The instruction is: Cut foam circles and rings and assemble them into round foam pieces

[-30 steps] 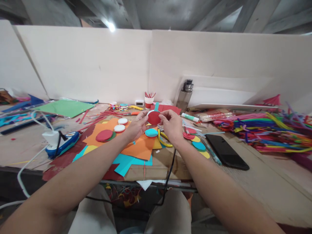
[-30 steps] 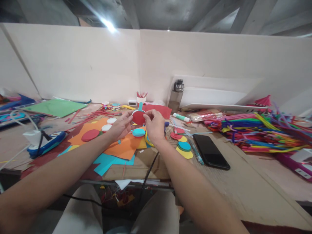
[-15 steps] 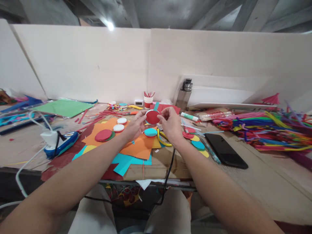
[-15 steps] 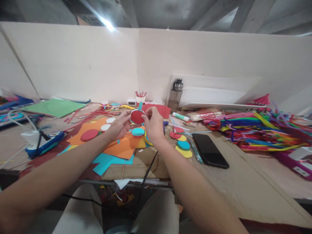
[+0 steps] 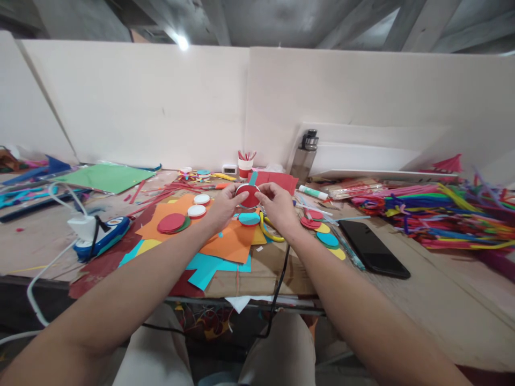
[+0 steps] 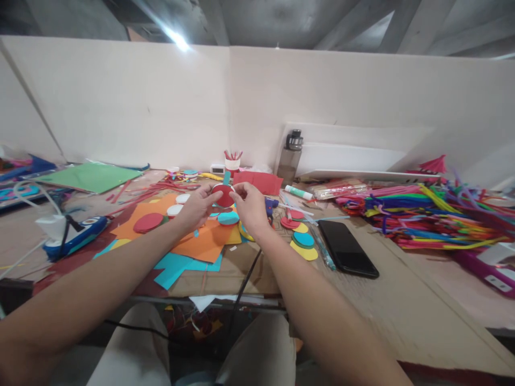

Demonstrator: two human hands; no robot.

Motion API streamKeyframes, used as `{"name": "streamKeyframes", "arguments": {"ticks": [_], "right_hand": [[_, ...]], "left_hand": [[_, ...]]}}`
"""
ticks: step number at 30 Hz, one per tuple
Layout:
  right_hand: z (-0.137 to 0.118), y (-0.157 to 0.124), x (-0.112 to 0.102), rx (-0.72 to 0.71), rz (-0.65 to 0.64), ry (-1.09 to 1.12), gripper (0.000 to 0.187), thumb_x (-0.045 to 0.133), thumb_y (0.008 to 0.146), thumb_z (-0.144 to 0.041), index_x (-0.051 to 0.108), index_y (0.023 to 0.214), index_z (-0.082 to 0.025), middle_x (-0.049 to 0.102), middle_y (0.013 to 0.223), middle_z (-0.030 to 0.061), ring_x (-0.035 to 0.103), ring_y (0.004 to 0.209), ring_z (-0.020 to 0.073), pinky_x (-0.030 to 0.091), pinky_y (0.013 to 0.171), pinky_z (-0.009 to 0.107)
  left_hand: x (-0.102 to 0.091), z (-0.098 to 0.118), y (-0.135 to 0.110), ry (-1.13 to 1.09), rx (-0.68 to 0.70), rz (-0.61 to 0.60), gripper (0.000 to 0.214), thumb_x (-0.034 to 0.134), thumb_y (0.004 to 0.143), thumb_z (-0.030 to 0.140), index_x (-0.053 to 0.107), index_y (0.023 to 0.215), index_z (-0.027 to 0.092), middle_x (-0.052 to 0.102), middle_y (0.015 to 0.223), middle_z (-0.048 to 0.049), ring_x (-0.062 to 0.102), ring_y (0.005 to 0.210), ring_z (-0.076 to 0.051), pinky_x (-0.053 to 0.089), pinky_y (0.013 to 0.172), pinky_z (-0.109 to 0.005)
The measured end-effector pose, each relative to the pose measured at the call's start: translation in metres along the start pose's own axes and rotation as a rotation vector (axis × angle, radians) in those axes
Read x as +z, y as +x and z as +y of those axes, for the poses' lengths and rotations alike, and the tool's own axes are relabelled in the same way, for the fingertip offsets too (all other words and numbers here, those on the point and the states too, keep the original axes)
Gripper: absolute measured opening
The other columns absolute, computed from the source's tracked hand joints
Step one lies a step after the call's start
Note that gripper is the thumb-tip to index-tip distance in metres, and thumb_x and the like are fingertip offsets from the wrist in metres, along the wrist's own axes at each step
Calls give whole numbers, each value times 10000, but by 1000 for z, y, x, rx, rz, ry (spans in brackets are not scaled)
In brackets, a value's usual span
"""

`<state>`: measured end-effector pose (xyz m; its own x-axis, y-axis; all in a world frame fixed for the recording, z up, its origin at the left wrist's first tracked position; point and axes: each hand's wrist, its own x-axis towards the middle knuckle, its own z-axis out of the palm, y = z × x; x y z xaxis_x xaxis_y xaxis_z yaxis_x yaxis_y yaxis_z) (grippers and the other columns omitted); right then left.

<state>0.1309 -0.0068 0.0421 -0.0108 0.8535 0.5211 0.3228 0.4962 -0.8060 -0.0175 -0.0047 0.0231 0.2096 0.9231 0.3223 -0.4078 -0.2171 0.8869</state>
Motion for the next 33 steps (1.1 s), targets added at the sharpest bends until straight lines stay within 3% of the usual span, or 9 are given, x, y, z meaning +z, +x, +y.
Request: {"name": "streamKeyframes", "arguments": {"ticks": [6, 11, 24, 33], "right_hand": [[6, 1, 6, 48, -8, 111, 122, 608, 712, -284, 610, 774, -179, 634, 732, -2, 550, 654, 119, 463, 645, 262], [9, 3, 11, 114, -54, 269, 185, 603, 696, -274, 628, 856, -185, 642, 752, -13, 559, 635, 102, 487, 621, 247], [14, 3, 14, 266, 43, 325, 97, 606, 630, -197, 568, 719, -186, 559, 609, -49, 504, 536, 87, 435, 529, 222], [17, 1, 18, 101, 40, 146, 107, 546, 723, -285, 557, 776, -192, 589, 703, -26, 531, 626, 113, 438, 596, 245]], "left_hand": [[-5, -4, 3, 89, -28, 75, 363, 769, 676, 331, 591, 919, 128, 668, 910, -59, 664, 763, -175, 588, 733, -415], [-7, -4, 5, -7, 3, 82, 358, 748, 707, 345, 556, 939, 151, 664, 914, -35, 658, 794, -156, 581, 781, -434], [0, -7, 2, 34, -6, 27, 370, 729, 716, 355, 567, 982, 157, 655, 1015, -55, 648, 895, -191, 565, 816, -419], [1, -7, 2, 108, -5, 31, 394, 706, 733, 423, 587, 980, 140, 657, 933, -60, 650, 805, -168, 599, 680, -353]]}}
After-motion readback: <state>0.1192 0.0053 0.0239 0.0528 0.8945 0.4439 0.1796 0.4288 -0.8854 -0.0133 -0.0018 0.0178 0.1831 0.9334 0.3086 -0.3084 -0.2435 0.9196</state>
